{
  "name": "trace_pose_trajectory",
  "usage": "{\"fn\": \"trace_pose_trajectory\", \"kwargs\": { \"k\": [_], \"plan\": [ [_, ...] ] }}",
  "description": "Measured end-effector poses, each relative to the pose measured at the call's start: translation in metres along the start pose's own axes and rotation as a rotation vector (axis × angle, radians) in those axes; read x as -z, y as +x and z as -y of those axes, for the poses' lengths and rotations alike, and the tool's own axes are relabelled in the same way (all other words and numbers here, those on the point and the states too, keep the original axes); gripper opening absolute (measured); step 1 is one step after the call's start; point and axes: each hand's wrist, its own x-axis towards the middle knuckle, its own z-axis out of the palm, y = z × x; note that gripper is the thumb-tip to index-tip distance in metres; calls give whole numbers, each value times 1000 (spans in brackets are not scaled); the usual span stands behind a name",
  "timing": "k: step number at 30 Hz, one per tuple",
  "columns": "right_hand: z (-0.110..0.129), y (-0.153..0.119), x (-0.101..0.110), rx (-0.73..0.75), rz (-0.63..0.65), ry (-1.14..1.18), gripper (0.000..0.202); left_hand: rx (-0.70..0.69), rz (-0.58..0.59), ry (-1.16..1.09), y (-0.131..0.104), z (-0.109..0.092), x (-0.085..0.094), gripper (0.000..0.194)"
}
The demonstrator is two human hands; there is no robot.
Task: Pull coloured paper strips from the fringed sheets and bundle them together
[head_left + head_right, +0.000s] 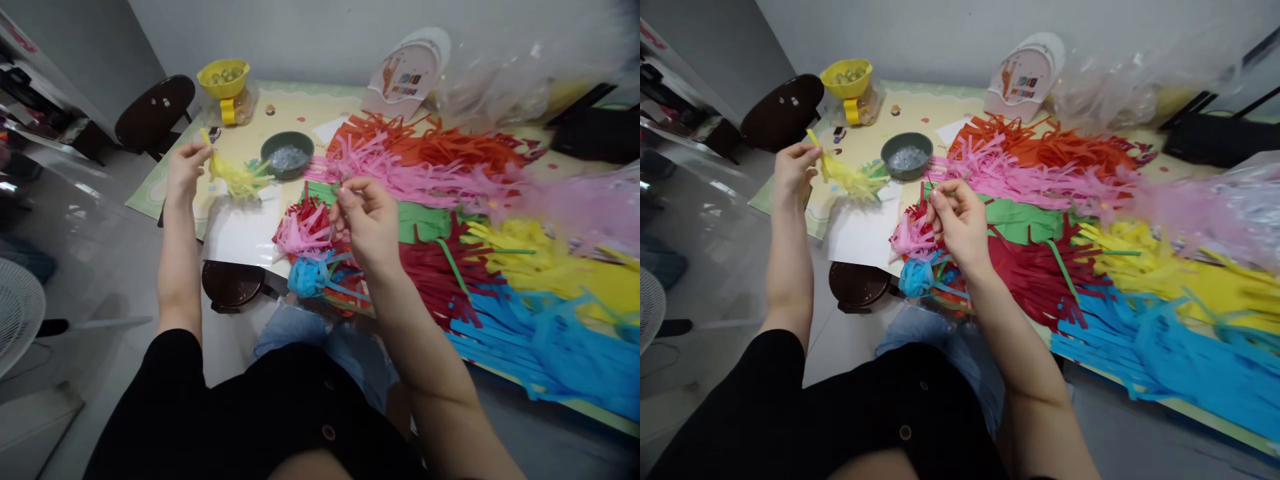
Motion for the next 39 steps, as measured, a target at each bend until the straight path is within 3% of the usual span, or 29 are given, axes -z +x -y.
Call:
{"fn": "trace_pose_trajectory", "kwargs": {
  "k": [2, 5, 8, 11, 16, 21, 39],
  "plan": [
    [1, -1, -1, 21, 7, -30, 49, -132, -9, 65, -12, -13, -3, 34],
    [4, -2, -6, 72, 10, -114, 45, -226, 125, -39, -47, -30, -25, 41],
    [7, -6, -13, 148, 0, -202, 33, -232, 216, -170, -93, -39, -58, 48],
    [11, -13, -20, 194, 1, -323, 21, -220, 216, -218, -136, -43, -89, 44],
    [19, -19, -21, 214, 4, -435, 16, -230, 254, -241, -177, -55, -120, 36],
    [24, -21, -16, 184, 8, -429, 15, -244, 273, -244, -188, -62, -129, 35],
    [25, -22, -12, 139, 41, -372, 15, -244, 237, -206, -193, -60, -126, 32]
  ]
}}
